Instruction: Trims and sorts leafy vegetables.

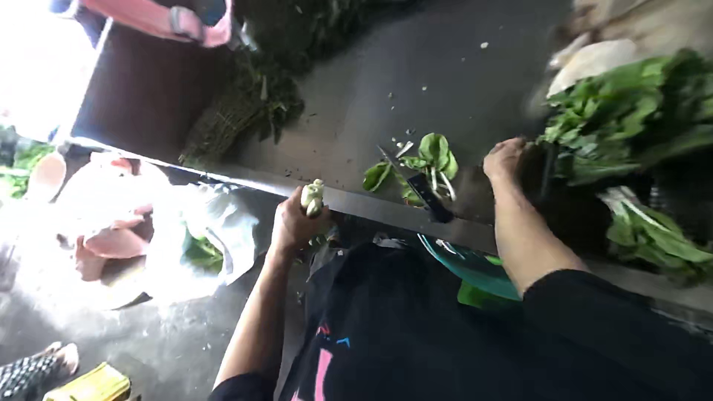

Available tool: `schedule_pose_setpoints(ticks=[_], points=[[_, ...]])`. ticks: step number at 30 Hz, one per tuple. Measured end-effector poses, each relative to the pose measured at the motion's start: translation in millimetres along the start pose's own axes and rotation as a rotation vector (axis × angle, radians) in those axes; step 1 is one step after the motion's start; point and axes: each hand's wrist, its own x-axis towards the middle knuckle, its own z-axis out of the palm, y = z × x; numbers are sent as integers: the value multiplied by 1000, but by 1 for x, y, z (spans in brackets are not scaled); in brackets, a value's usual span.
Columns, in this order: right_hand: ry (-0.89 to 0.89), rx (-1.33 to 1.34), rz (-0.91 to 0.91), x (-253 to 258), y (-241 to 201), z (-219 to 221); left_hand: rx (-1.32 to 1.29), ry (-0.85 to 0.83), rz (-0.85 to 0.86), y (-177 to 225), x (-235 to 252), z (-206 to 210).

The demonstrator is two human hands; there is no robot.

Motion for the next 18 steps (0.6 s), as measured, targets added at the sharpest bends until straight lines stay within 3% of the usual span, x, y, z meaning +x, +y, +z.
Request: schedule_pose_setpoints(ticks=[2, 6, 10, 13, 15, 18], points=[[-71, 129, -89, -35, -17, -18, 13, -46, -6, -5, -6, -5], [-322, 550, -284, -113, -47, -25, 49, -312, -36, -17, -1, -11], [-809, 1179, -453, -198, -94, -36, 112, -463, -3, -32, 7, -14], [-1148, 1326, -599, -263, -133, -44, 118, -516, 50, -49, 9, -27], [-1177, 1288, -654, -296, -154, -36, 107, -535, 85, -63, 8, -37], [-1076, 1245, -657, -328, -171, -4, 71, -562, 116, -85, 3, -50]])
